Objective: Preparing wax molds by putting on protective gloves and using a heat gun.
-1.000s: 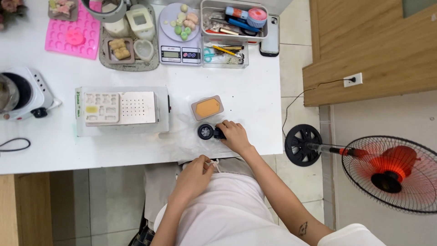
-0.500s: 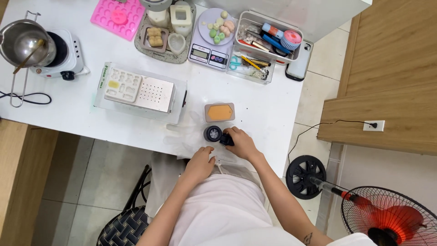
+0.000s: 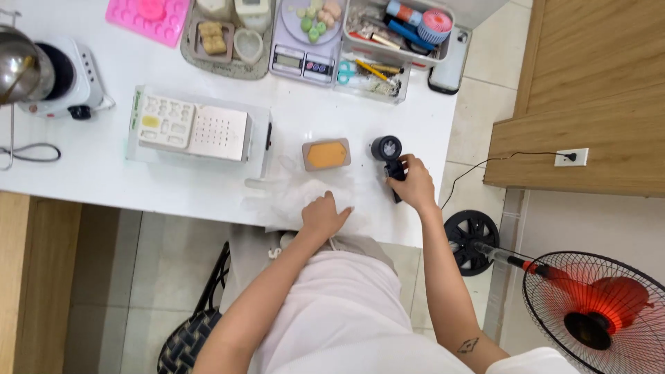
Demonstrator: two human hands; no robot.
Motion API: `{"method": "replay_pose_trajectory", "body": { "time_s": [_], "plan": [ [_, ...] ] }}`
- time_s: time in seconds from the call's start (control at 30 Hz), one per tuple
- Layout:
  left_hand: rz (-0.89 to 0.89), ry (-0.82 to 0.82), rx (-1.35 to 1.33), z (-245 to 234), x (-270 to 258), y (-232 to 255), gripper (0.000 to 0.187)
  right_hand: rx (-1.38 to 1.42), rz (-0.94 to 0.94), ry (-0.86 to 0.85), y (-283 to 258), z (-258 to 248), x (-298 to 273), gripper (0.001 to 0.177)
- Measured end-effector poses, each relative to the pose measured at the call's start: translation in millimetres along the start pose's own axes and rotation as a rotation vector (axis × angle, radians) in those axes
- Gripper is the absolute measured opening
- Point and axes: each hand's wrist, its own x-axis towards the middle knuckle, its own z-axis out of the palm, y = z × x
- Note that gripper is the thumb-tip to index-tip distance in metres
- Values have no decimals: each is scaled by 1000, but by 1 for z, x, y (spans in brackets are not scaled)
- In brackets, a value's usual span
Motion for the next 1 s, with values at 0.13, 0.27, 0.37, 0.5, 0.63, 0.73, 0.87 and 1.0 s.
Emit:
{"method": "replay_pose_trajectory", "body": {
  "time_s": [0.13,0.27,0.37,0.5,0.63,0.73,0.87,1.0],
  "plan": [
    [48,-36,118,20,17,-4,69,-142,40,97,14,10,17,57],
    [4,45,58,10,9,12,71,-151,-7,71,10,22,13,56],
    [-46,51,43,9,20,19,73,-157,-23,73,5,26,15,56],
    [-53,-12,60,30,38,21,68,-197,3,60,7,30,14,57],
    [22,145,72,49,53,17,55,-224,-7,34,11,23,3,56],
    [6,160,70,50,60,15,47,-228,-17,11,7,8,-12,55],
    [-77,109,33,23,51,31,52,-264,7,-87,5,-7,-30,53],
    [-127,93,-18,36,66,29,51,-307,-15,-116,16,-4,-36,52]
  ]
}}
